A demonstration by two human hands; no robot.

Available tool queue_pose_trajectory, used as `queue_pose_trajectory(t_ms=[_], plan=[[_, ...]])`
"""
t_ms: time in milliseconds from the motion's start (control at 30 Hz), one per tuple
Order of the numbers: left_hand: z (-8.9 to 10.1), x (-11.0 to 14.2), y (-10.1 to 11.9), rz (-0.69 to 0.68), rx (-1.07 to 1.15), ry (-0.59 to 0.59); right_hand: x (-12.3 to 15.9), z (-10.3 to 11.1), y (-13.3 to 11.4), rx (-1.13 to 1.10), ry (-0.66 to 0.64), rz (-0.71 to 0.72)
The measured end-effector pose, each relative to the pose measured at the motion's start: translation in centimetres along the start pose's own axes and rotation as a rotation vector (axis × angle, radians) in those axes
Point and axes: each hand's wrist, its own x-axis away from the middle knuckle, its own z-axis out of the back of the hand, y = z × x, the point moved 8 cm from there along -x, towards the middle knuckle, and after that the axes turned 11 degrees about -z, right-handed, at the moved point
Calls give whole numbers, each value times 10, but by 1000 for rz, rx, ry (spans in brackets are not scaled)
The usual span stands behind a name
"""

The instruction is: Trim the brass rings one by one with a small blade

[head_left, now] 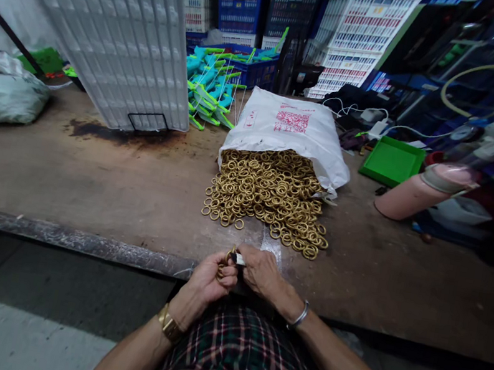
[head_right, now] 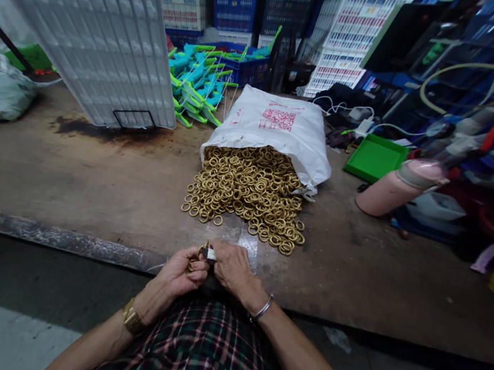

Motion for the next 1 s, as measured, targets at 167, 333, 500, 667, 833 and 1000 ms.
queue_pose_trajectory(t_ms=[167,333,500,667,833,1000], plan=[[-1,0,0,-11,8,1,0,1,-1,13,-28,-13],[-2,0,0,-19,20,-7,0,-2,0,-16,26,0],[-2,-2,0,-20,24,-23,-1,-3,0,-11,28,-17],[-2,-4,1,-21,27,-42,-1,-2,-2,4,12,-63],[-5,3,-4,-5,26,-72,-7,-4,12,55,11,-140],[-11,12,-8,-1,13,-188,-18,3,37,106,39,-208]])
